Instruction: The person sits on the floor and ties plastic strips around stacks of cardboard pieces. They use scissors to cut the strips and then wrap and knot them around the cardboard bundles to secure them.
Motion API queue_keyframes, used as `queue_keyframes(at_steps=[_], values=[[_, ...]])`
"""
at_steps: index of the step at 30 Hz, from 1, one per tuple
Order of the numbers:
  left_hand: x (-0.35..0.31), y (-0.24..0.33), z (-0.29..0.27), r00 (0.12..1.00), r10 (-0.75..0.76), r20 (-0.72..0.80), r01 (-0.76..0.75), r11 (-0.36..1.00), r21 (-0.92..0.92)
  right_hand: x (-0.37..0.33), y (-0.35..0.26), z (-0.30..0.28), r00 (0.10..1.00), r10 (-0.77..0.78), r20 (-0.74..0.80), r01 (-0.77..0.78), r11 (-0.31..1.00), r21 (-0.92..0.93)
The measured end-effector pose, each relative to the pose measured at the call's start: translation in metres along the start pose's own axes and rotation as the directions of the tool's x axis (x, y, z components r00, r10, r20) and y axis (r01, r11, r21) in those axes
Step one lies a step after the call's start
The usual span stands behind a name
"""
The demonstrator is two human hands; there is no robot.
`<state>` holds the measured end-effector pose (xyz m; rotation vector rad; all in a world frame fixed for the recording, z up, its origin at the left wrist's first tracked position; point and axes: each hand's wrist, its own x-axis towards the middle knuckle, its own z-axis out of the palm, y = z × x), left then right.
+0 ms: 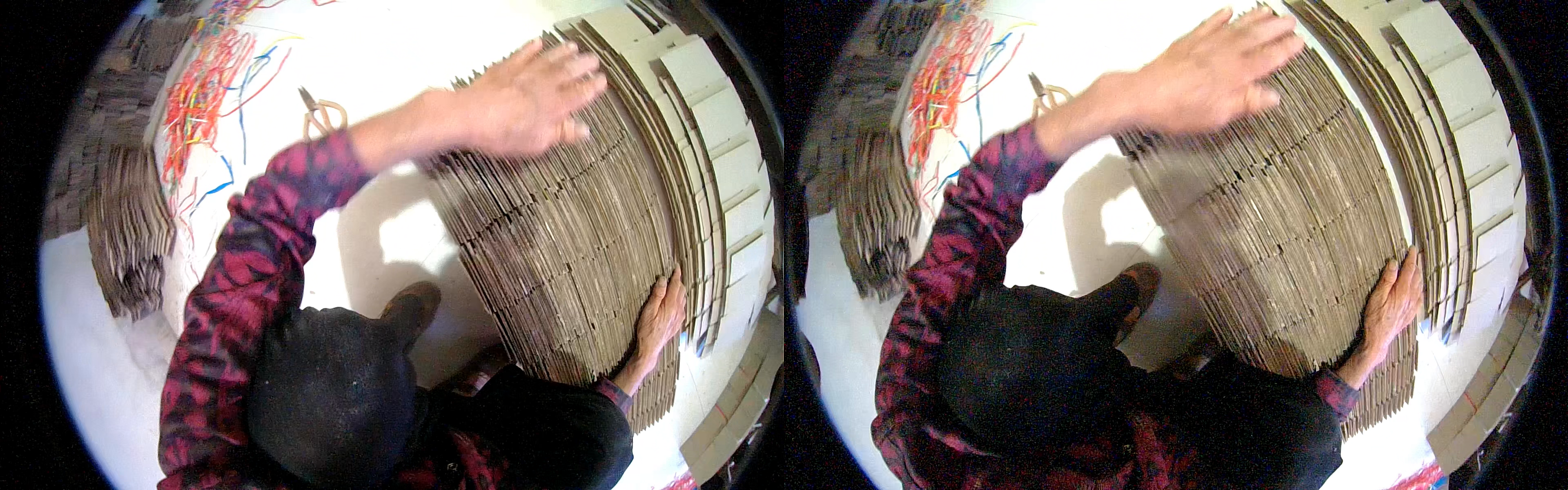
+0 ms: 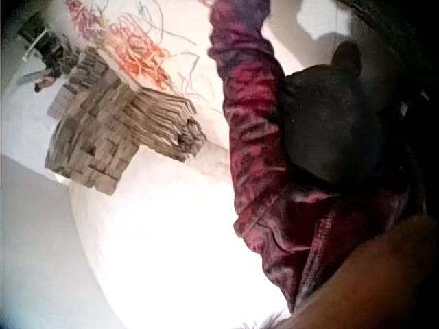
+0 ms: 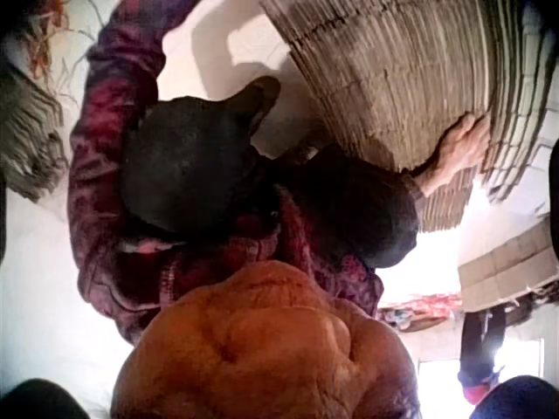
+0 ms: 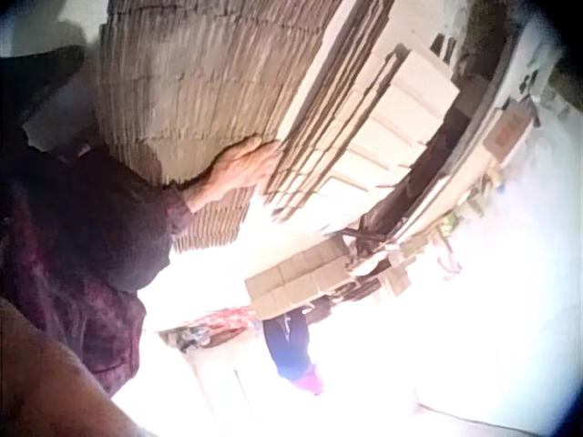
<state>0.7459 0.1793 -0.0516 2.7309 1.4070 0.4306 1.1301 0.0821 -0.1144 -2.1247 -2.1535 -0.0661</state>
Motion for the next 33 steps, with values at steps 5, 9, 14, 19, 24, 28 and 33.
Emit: queue_keyframes(at_steps=[5, 9, 14, 19, 24, 28, 33], values=[[-0.087, 0.089, -0.003, 0.962, 0.148, 0.228, -0.122, 0.985, -0.124, -0.004, 0.009, 0.001, 0.999, 0.023, -0.023, -0.021, 0.998, 0.055], [-0.109, 0.098, 0.081, 0.989, 0.143, -0.05, -0.149, 0.972, -0.182, -0.005, 0.017, 0.004, 0.999, -0.025, 0.022, 0.026, 1.0, -0.014], [-0.115, 0.11, 0.048, 0.982, 0.125, -0.14, -0.167, 0.921, -0.352, -0.002, 0.03, 0.011, 0.999, 0.031, 0.027, -0.029, 0.998, -0.064], [-0.175, 0.155, 0.055, 0.936, 0.293, -0.195, -0.343, 0.886, -0.312, -0.025, -0.04, -0.053, 0.989, 0.139, 0.051, -0.14, 0.99, 0.026], [-0.159, 0.163, 0.112, 0.899, 0.355, -0.257, -0.367, 0.93, 0.003, -0.01, 0.022, 0.005, 0.996, -0.059, -0.063, 0.055, 0.996, -0.072], [-0.132, 0.158, 0.112, 0.924, 0.301, -0.235, -0.293, 0.953, 0.072, -0.006, 0.02, 0.0, 0.999, -0.042, 0.013, 0.043, 0.996, -0.078], [-0.121, 0.146, 0.083, 0.931, 0.289, -0.222, -0.335, 0.917, -0.214, 0.003, 0.023, 0.007, 0.989, -0.1, -0.111, 0.097, 0.995, -0.032]])
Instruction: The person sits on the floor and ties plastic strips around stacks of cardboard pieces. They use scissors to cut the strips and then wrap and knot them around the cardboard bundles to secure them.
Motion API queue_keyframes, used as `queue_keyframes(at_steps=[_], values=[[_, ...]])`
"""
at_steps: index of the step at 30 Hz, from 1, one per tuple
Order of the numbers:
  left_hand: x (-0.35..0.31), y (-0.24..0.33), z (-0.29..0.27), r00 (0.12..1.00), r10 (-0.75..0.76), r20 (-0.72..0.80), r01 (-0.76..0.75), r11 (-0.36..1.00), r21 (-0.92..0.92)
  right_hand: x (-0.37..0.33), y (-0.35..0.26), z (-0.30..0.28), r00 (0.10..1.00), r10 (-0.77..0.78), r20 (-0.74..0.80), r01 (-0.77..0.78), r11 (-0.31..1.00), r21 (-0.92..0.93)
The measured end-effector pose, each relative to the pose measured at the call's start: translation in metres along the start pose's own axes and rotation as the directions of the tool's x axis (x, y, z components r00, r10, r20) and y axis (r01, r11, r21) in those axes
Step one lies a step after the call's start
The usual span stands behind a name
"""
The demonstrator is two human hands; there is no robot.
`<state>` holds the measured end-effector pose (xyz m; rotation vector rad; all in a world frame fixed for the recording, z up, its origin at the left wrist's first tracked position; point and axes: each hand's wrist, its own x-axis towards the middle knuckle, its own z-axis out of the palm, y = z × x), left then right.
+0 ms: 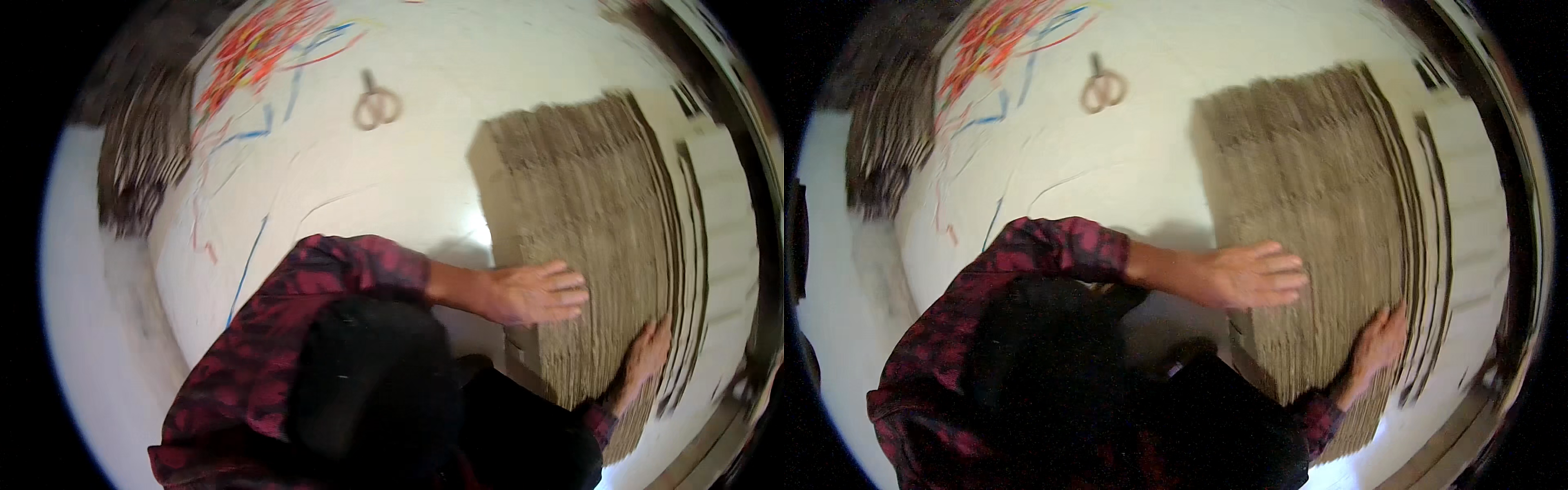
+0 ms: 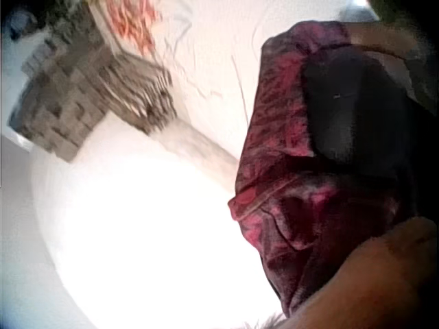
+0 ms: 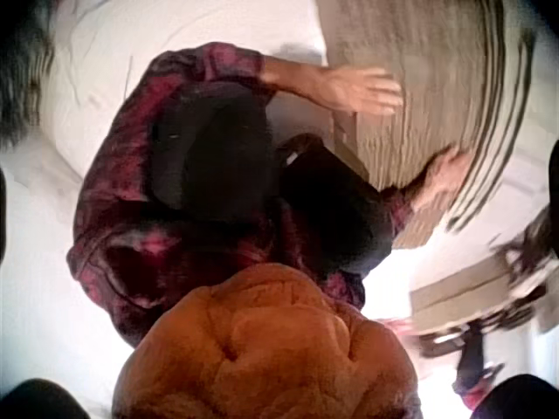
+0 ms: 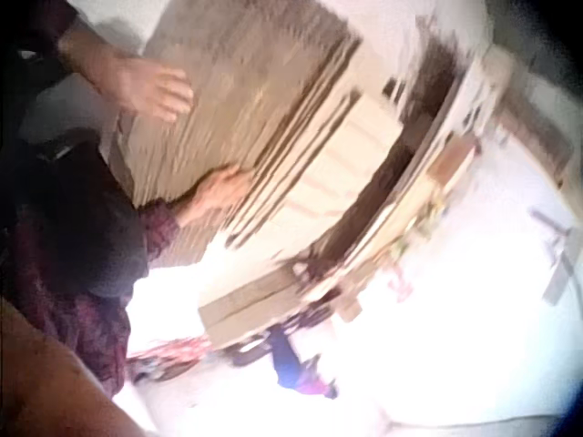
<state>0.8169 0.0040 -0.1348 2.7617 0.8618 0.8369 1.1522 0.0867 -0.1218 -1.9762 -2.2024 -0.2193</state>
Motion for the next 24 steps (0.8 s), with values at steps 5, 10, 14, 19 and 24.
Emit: queue_keyframes(at_steps=[5, 10, 14, 19, 24], values=[[-0.001, 0.001, -0.01, 0.996, -0.027, 0.089, 0.021, 0.998, 0.067, -0.011, -0.028, -0.008, 0.978, 0.116, 0.173, -0.11, 0.993, -0.045], [0.017, 0.006, -0.003, 0.996, -0.08, 0.045, 0.077, 0.995, 0.06, -0.003, -0.006, -0.002, 0.991, 0.113, 0.073, -0.113, 0.994, 0.001], [0.01, 0.007, -0.011, 0.997, -0.058, 0.052, 0.057, 0.998, 0.011, -0.008, -0.013, -0.008, 0.995, 0.092, 0.049, -0.093, 0.995, 0.022], [-0.011, 0.008, -0.035, 0.998, 0.023, 0.053, -0.007, 0.959, -0.283, -0.003, -0.017, -0.013, 0.992, 0.109, 0.058, -0.111, 0.993, 0.04], [-0.066, -0.025, -0.057, 0.897, -0.319, -0.305, 0.292, 0.947, -0.131, 0.0, -0.004, -0.005, 0.997, 0.077, 0.003, -0.077, 0.995, 0.066]])
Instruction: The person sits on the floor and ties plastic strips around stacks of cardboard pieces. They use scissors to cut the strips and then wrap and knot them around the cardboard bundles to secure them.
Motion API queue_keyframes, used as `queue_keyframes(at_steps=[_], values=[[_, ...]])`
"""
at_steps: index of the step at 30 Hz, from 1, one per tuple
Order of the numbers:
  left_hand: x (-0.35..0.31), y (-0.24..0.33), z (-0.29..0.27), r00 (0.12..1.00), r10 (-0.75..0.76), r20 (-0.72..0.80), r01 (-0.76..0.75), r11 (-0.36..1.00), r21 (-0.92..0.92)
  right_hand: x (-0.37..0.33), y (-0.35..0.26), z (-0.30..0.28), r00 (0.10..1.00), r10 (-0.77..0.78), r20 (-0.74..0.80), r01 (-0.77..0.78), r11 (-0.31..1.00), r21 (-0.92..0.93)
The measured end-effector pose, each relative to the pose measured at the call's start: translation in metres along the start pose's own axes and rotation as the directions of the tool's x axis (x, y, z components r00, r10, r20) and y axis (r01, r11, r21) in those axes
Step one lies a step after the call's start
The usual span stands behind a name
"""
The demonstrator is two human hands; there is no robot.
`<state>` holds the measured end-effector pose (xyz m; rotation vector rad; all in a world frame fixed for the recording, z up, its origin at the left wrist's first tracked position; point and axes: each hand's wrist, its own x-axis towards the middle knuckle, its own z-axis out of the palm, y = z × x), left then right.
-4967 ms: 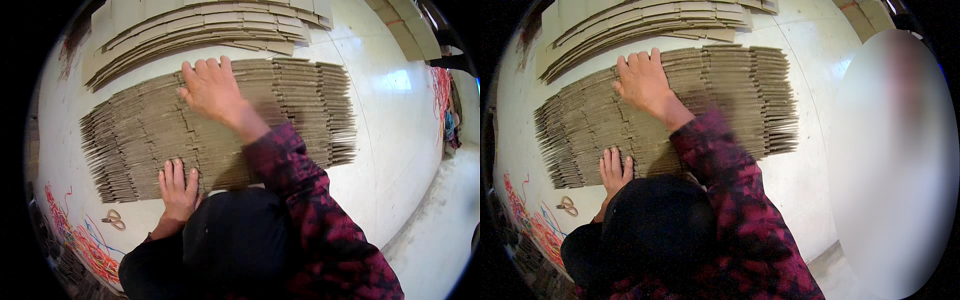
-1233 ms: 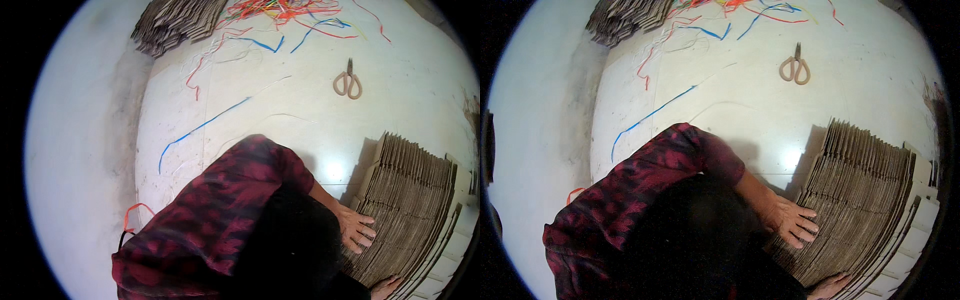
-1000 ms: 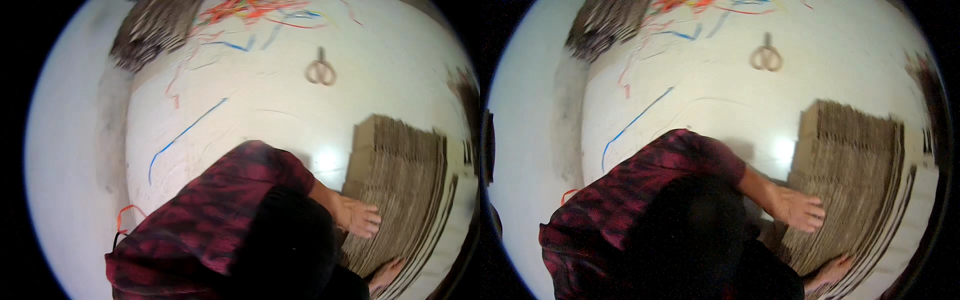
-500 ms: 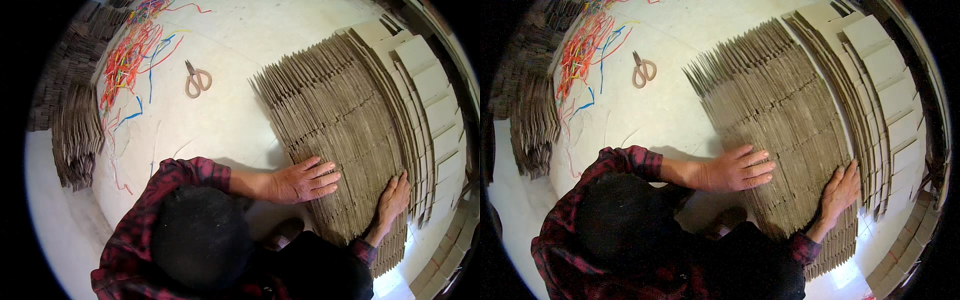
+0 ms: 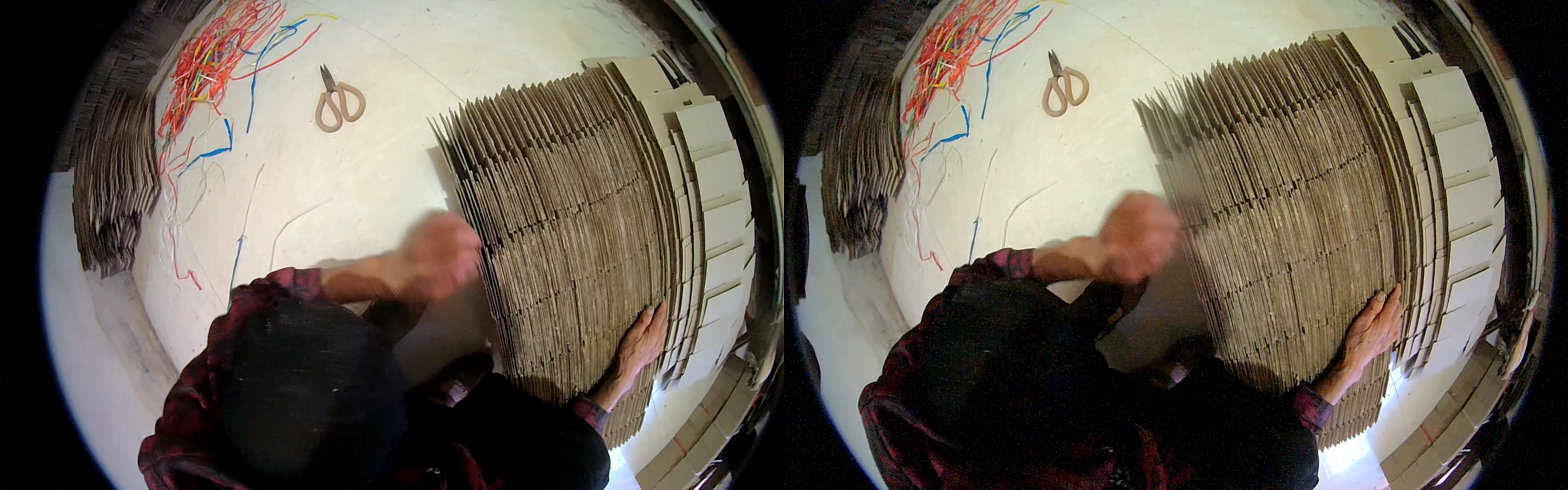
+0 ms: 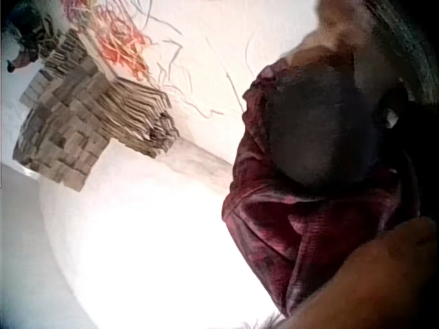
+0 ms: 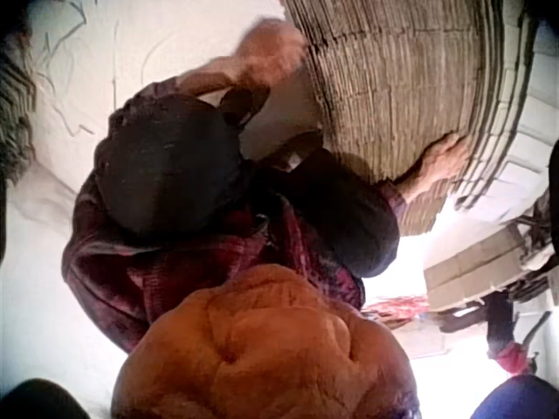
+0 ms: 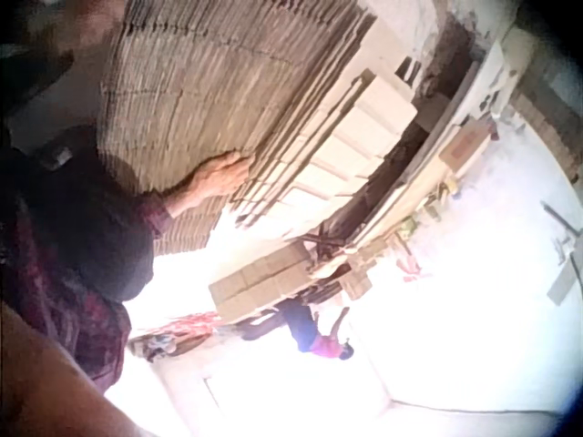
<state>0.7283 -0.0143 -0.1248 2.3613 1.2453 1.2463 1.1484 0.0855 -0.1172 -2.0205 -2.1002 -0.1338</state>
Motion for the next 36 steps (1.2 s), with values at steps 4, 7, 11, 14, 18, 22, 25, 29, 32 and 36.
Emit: queue_keyframes(at_steps=[4, 7, 11, 14, 18, 22, 25, 29, 32, 36], values=[[-0.004, -0.03, -0.05, 0.954, -0.288, -0.082, 0.3, 0.924, 0.237, 0.001, -0.006, -0.002, 1.0, -0.006, -0.013, 0.005, 1.0, -0.01], [-0.002, -0.034, -0.056, 0.943, -0.319, -0.097, 0.333, 0.913, 0.235, 0.002, -0.009, -0.002, 1.0, -0.004, -0.008, 0.004, 1.0, -0.002], [0.008, -0.036, -0.044, 0.963, -0.261, -0.064, 0.268, 0.942, 0.202, 0.001, -0.003, 0.0, 1.0, 0.005, -0.006, -0.005, 1.0, -0.007], [0.015, -0.038, -0.039, 0.974, -0.225, -0.031, 0.227, 0.957, 0.18, 0.001, -0.007, -0.002, 1.0, 0.025, 0.007, -0.025, 1.0, 0.008], [0.021, -0.042, -0.033, 0.978, -0.209, 0.003, 0.204, 0.96, 0.191, 0.002, -0.007, -0.003, 0.999, 0.027, 0.019, -0.027, 1.0, 0.008], [0.024, -0.045, -0.03, 0.976, -0.215, 0.033, 0.202, 0.952, 0.229, 0.002, -0.006, -0.004, 0.998, 0.049, 0.035, -0.048, 0.999, -0.018], [0.028, -0.047, -0.03, 0.974, -0.22, 0.048, 0.202, 0.948, 0.247, 0.002, -0.01, -0.003, 1.0, -0.004, -0.026, 0.005, 1.0, 0.024], [0.03, -0.049, -0.029, 0.972, -0.229, 0.058, 0.206, 0.943, 0.26, 0.002, -0.009, -0.003, 0.999, 0.031, 0.017, -0.031, 1.0, -0.001], [0.03, -0.052, -0.029, 0.971, -0.227, 0.074, 0.196, 0.936, 0.291, 0.001, -0.006, -0.001, 0.999, 0.034, 0.018, -0.034, 0.999, -0.003], [0.032, -0.052, -0.03, 0.966, -0.246, 0.083, 0.213, 0.934, 0.288, 0.001, -0.007, -0.001, 0.999, 0.047, 0.02, -0.047, 0.999, -0.01]])
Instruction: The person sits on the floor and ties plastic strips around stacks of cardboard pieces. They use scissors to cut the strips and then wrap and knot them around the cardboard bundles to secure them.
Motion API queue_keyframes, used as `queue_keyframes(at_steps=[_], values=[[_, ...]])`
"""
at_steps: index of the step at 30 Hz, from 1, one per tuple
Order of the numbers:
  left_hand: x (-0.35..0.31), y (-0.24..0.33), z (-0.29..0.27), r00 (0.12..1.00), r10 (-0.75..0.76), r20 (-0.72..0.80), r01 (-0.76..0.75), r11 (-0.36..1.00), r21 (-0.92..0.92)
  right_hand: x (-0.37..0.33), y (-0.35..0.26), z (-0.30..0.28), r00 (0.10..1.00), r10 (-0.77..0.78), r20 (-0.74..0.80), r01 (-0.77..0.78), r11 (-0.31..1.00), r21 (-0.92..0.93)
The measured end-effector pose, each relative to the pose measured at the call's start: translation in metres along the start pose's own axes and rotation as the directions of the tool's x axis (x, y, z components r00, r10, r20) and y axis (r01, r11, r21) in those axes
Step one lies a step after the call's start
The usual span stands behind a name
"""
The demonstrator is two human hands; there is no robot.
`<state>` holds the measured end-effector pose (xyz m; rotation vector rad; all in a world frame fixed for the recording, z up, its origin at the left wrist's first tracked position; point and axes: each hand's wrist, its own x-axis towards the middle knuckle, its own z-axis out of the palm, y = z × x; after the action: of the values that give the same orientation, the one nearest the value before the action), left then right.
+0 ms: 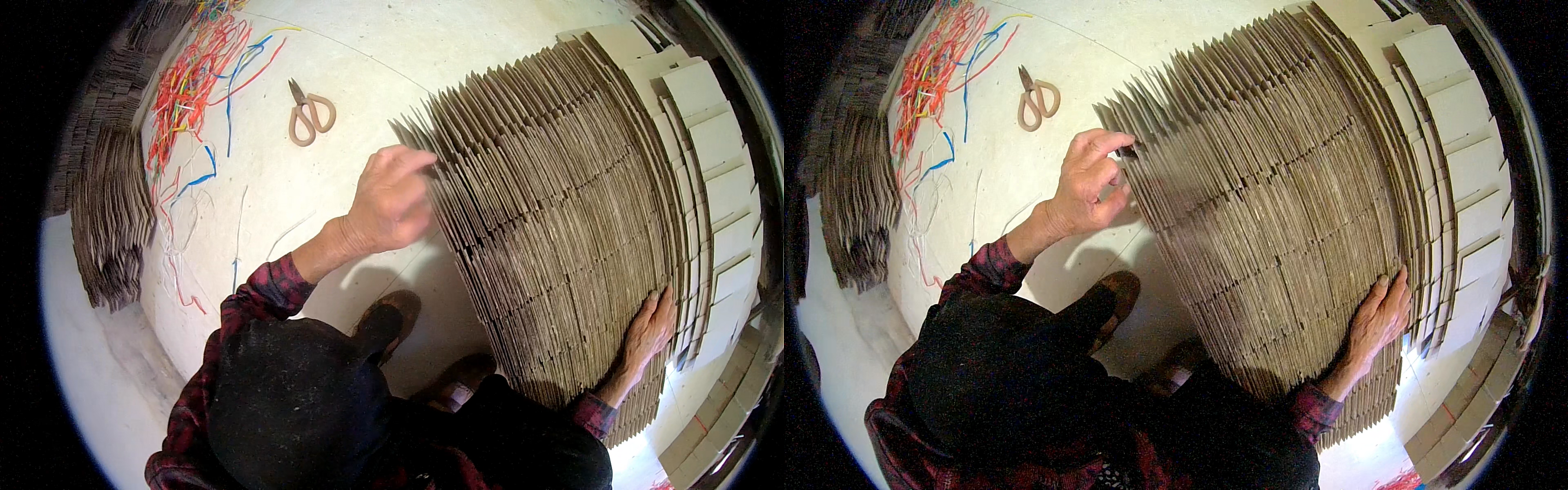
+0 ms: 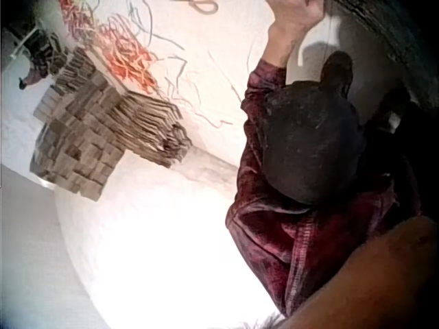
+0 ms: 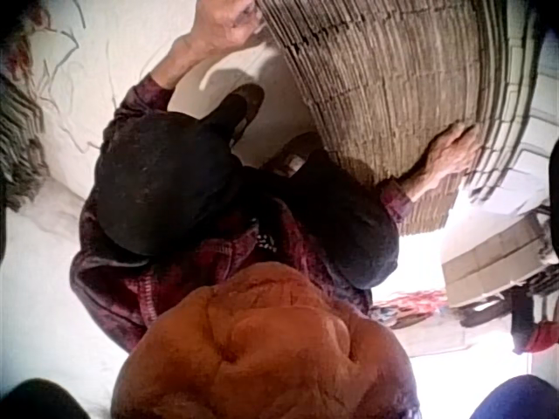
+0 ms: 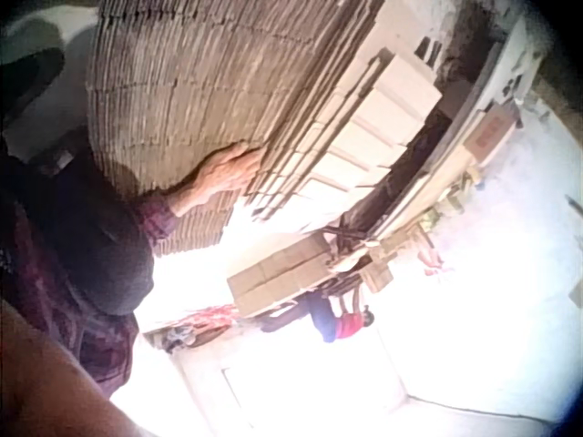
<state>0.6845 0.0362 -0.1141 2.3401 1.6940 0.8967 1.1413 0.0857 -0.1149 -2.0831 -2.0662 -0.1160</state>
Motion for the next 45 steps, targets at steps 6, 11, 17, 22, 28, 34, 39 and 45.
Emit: queue_keyframes(at_steps=[6, 11, 17, 22, 28, 34, 39, 45], values=[[0.003, 0.0, -0.002, 1.0, 0.003, 0.003, -0.003, 1.0, -0.011, 0.003, -0.002, -0.001, 1.0, 0.006, 0.01, -0.006, 1.0, -0.006], [0.003, 0.001, -0.005, 1.0, 0.008, -0.009, -0.008, 1.0, -0.01, 0.002, -0.001, -0.003, 0.999, 0.023, 0.031, -0.023, 1.0, -0.009], [0.002, 0.0, -0.007, 1.0, 0.018, -0.008, -0.018, 1.0, -0.02, 0.003, -0.002, -0.003, 1.0, -0.001, 0.007, 0.001, 1.0, -0.004], [0.002, 0.0, -0.01, 1.0, 0.021, 0.002, -0.021, 1.0, -0.013, 0.004, -0.002, -0.003, 1.0, -0.005, 0.003, 0.005, 1.0, 0.007], [0.002, 0.0, -0.01, 1.0, 0.012, 0.021, -0.012, 1.0, -0.009, 0.003, 0.0, 0.0, 1.0, -0.012, -0.027, 0.012, 1.0, -0.007], [0.004, -0.002, -0.011, 1.0, 0.017, 0.021, -0.017, 1.0, -0.009, 0.005, 0.0, -0.001, 0.999, -0.042, -0.03, 0.042, 0.999, 0.005], [0.005, -0.005, -0.009, 0.999, 0.036, -0.01, -0.037, 0.999, -0.038, 0.004, -0.003, -0.003, 1.0, -0.012, -0.017, 0.012, 1.0, -0.01], [0.008, -0.009, -0.009, 0.998, 0.046, -0.036, -0.048, 0.997, -0.064, 0.003, -0.002, -0.006, 0.999, 0.018, 0.028, -0.018, 0.999, 0.028]])
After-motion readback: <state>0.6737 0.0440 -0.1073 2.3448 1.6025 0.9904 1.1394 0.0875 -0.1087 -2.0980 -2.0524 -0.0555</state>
